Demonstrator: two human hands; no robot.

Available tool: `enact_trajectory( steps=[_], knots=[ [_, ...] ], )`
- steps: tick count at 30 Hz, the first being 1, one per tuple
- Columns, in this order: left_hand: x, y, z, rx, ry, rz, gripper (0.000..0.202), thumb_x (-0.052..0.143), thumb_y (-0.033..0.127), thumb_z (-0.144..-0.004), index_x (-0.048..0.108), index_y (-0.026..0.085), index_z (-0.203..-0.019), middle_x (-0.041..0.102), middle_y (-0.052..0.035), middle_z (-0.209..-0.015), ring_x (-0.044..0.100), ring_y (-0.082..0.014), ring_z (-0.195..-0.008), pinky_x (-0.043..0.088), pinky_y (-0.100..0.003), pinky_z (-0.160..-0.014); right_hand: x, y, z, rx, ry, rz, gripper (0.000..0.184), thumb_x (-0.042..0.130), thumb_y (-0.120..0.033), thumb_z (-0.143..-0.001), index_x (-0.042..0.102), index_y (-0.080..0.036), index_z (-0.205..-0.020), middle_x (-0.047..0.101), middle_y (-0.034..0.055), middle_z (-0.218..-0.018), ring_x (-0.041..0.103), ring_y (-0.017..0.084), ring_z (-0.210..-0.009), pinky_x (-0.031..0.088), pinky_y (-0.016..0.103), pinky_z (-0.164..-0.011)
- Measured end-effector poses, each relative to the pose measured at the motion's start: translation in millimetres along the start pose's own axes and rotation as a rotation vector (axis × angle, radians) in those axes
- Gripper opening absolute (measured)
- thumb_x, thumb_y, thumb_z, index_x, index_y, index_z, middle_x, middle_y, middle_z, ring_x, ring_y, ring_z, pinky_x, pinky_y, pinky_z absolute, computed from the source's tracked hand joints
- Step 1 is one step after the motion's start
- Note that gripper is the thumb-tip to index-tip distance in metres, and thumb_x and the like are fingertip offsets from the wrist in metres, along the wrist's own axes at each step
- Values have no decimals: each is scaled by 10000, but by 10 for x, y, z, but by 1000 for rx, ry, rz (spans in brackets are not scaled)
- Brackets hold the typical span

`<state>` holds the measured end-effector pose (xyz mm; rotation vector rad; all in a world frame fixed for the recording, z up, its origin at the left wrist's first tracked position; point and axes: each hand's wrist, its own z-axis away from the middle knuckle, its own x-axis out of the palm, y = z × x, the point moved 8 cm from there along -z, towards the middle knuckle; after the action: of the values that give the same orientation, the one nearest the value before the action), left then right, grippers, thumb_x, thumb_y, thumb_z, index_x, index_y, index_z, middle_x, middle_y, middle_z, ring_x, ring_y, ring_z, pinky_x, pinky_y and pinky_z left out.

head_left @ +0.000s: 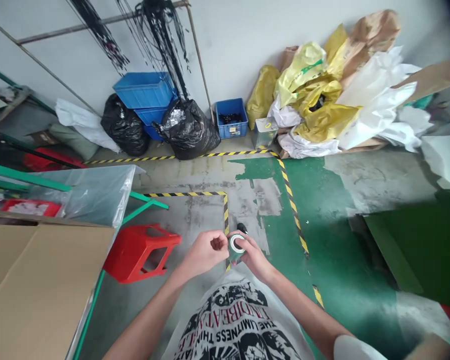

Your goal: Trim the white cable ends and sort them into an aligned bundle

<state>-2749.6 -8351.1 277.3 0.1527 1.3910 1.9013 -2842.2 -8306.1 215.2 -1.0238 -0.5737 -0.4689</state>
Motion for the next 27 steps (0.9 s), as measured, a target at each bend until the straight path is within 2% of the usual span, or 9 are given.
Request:
enact_trajectory(
  steps=[4, 8, 11, 14, 18, 23, 27],
  knots=[
    [-485, 80, -522, -46, 122, 128, 72, 527, 134, -737, 539, 156, -670, 515, 37, -628, 469, -93, -593, 383, -198, -566, 151, -410, -717, 88, -58, -38, 188, 595, -362, -811, 675, -213, -893, 616, 27, -769, 559, 179, -653, 462, 261, -468],
    [-1124, 161, -793, -35, 411, 96, 95, 552, 204, -819, 635, 161, -804, 642, -3, -757, 586, -124, -694, 467, -223, -657, 413, -813, -1403, 108, -56, 29, 193, 609, -372, -808, 668, -221, -914, 633, 22, -804, 579, 195, -712, 455, 258, -475],
    [-1565, 177, -920, 33, 592, 11, 120, 587, 206, -831, 667, 185, -918, 679, -23, -908, 626, -135, -764, 503, -236, -704, 659, -940, -1910, 159, -63, -2, 212, 617, -386, -800, 661, -205, -902, 638, 30, -806, 586, 199, -723, 442, 258, -478],
    [-1994, 93, -1087, 94, 692, -81, 129, 609, 204, -843, 678, 204, -952, 687, -24, -948, 639, -136, -767, 517, -251, -732, 929, -930, -2407, 222, -85, -36, 256, 616, -410, -801, 656, -185, -914, 640, 46, -786, 591, 203, -705, 452, 279, -505],
    [-2693, -31, -1314, 174, 740, -181, 133, 608, 181, -860, 701, 216, -948, 711, -13, -942, 663, -139, -795, 516, -248, -766, 1296, -935, -3033, 179, -31, 21, 231, 618, -399, -808, 644, -195, -912, 639, 45, -830, 582, 202, -731, 443, 274, -512],
    [-3587, 1, -1522, 284, 649, -293, 166, 570, 162, -892, 720, 213, -942, 727, -12, -946, 677, -141, -816, 514, -239, -772, 1837, -1050, -3674, 31, 47, 138, 173, 582, -400, -842, 622, -237, -881, 619, 23, -883, 542, 190, -725, 437, 271, -512],
    [-4170, 55, -1721, 325, 612, -360, 184, 552, 129, -888, 718, 196, -927, 729, -23, -946, 677, -153, -815, 513, -247, -762, 2152, -1154, -4136, -35, 110, 217, 155, 550, -420, -860, 595, -272, -871, 628, 16, -938, 535, 194, -720, 443, 284, -531]
  ],
)
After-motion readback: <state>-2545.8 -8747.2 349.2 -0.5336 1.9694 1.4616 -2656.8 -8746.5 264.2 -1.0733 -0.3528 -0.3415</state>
